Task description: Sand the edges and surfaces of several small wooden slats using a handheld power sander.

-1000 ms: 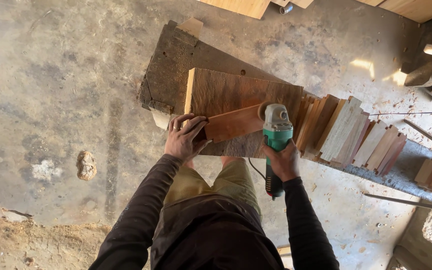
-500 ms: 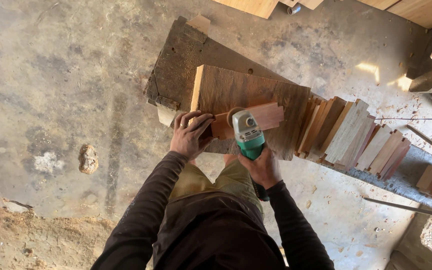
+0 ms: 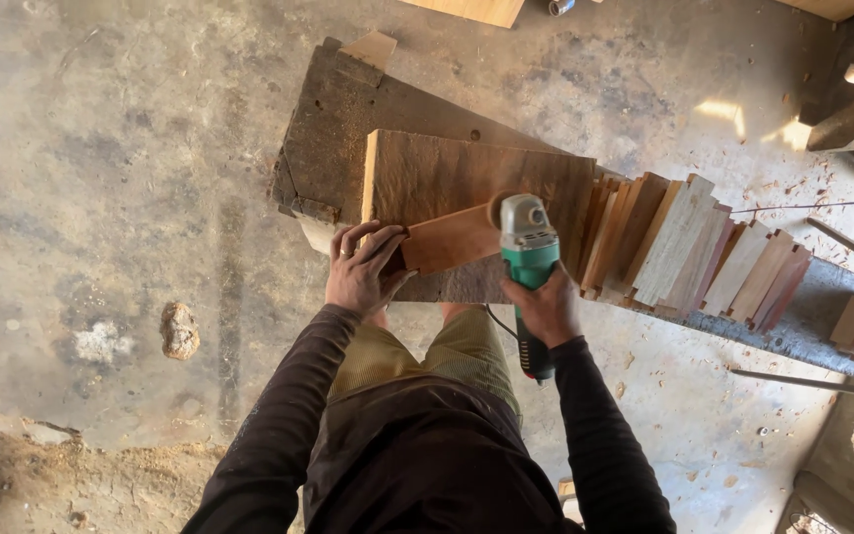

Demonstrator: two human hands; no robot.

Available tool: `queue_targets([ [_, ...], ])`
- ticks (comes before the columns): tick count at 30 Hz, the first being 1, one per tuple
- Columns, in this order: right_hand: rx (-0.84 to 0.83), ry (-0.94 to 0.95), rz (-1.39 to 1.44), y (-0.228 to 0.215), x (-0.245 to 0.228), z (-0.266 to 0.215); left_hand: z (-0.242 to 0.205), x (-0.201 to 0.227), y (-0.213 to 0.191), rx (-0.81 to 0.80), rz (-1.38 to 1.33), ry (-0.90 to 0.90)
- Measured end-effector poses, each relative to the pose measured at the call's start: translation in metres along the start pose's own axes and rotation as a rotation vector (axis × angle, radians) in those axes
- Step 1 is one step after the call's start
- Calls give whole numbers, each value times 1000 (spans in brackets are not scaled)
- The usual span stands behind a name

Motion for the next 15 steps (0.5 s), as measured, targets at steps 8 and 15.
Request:
queue_targets([
  [8,110,234,1,-25,53,-12,3,2,1,-18,15,8],
  [15,124,166,65,-26,38,-32,3,4,0,-24,-5,-12],
])
Point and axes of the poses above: each hand's wrist, its own z-axis towards the middle knuckle, its own y-axis out of the palm, x = y × z, the point moved 8 cm from there along z, towards the middle knuckle, and after that the axes turned 15 degrees about x, right-handed, at the moved point
